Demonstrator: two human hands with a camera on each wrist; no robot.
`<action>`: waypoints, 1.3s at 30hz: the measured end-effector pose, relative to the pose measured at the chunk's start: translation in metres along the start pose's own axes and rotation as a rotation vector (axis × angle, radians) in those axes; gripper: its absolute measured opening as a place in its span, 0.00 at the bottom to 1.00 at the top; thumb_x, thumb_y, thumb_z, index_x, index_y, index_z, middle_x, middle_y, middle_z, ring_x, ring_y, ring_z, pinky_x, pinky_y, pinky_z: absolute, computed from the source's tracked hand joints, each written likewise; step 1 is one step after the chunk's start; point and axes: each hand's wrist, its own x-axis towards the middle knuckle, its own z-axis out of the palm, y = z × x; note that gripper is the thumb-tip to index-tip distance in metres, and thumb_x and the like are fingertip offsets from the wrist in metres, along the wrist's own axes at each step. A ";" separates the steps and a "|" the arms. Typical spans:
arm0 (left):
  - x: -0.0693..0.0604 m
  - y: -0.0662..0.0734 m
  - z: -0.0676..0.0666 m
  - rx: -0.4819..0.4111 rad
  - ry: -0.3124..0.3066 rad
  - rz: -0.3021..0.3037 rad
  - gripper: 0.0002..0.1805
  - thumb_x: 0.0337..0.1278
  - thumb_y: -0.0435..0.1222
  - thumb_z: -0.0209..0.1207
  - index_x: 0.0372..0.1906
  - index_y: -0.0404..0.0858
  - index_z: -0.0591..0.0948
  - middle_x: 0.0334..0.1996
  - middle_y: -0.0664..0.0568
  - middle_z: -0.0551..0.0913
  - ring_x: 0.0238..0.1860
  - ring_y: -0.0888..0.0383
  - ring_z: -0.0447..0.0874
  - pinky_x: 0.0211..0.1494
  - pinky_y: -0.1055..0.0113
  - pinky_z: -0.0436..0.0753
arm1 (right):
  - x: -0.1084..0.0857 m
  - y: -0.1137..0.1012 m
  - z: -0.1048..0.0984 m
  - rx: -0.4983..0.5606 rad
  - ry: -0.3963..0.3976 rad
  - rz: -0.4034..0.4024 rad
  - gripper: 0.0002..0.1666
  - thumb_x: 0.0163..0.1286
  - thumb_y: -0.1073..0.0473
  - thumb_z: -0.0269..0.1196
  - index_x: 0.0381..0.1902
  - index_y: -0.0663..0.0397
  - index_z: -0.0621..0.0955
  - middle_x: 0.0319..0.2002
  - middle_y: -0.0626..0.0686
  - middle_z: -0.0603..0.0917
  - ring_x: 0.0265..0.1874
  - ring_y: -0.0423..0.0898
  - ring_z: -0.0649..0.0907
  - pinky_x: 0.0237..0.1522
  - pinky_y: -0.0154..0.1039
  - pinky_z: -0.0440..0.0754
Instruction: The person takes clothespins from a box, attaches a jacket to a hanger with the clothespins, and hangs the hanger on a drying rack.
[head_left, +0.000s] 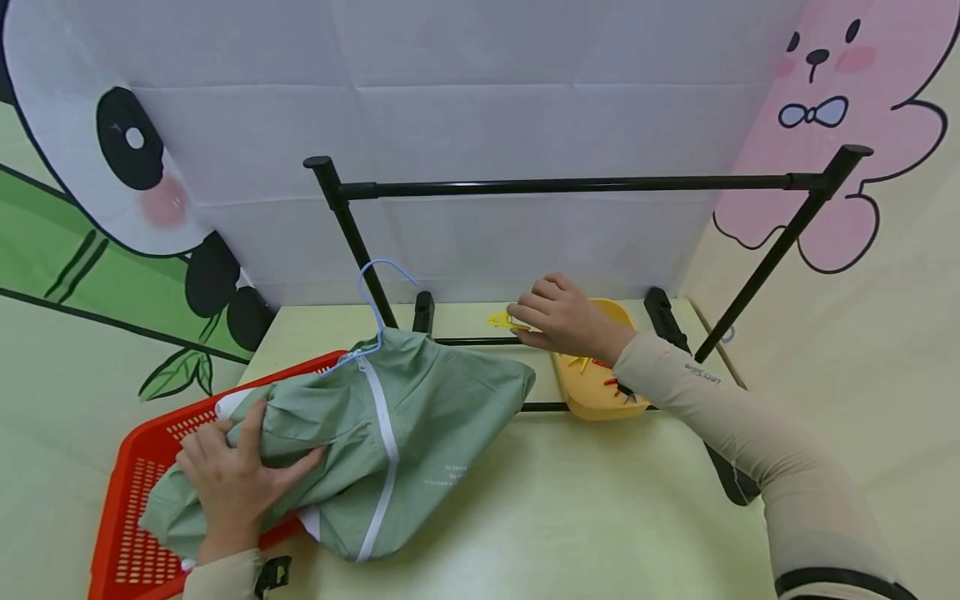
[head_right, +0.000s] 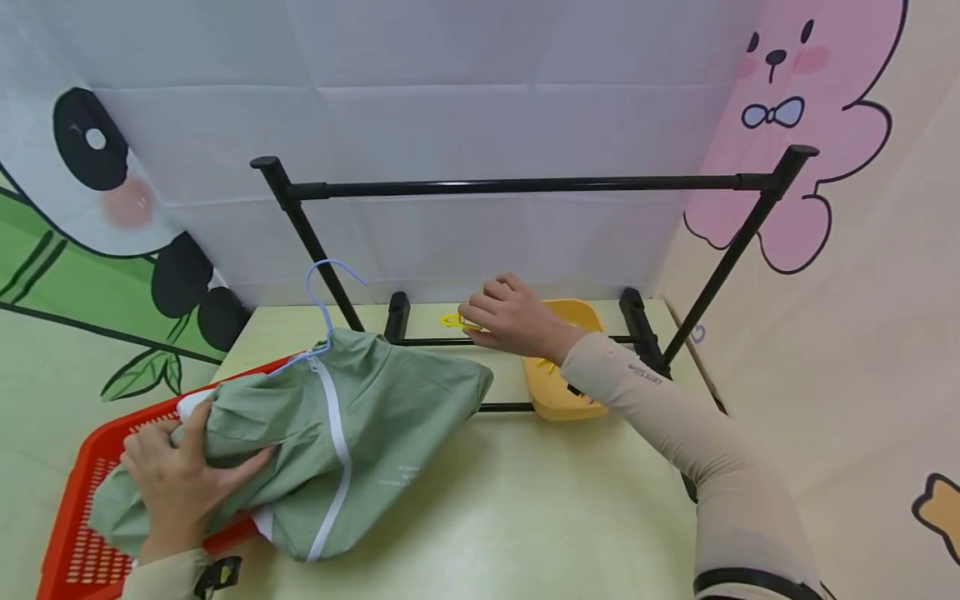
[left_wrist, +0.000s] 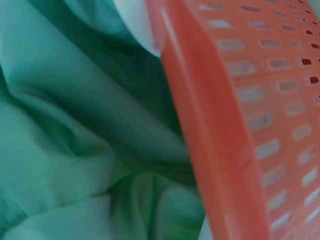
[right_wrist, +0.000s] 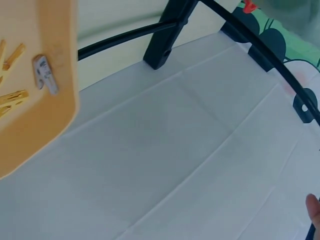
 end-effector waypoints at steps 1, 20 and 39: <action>0.000 0.000 0.000 0.000 0.002 0.001 0.49 0.48 0.79 0.42 0.55 0.42 0.76 0.33 0.30 0.65 0.28 0.33 0.59 0.32 0.43 0.54 | 0.002 -0.002 -0.001 0.001 0.004 -0.006 0.13 0.70 0.53 0.64 0.44 0.57 0.81 0.33 0.52 0.83 0.32 0.52 0.76 0.42 0.49 0.76; 0.005 0.006 0.001 -0.021 0.020 0.000 0.47 0.48 0.78 0.44 0.54 0.42 0.77 0.31 0.30 0.65 0.27 0.33 0.59 0.31 0.42 0.54 | 0.024 -0.015 -0.008 -0.026 -0.029 -0.085 0.19 0.59 0.56 0.73 0.44 0.56 0.80 0.32 0.50 0.79 0.30 0.49 0.75 0.42 0.47 0.76; 0.004 0.005 0.005 0.001 0.050 0.020 0.48 0.46 0.78 0.44 0.53 0.43 0.78 0.29 0.31 0.65 0.24 0.35 0.58 0.28 0.44 0.54 | 0.048 -0.036 -0.007 -0.097 -0.100 -0.148 0.19 0.62 0.51 0.72 0.46 0.51 0.80 0.35 0.46 0.80 0.34 0.46 0.76 0.48 0.45 0.76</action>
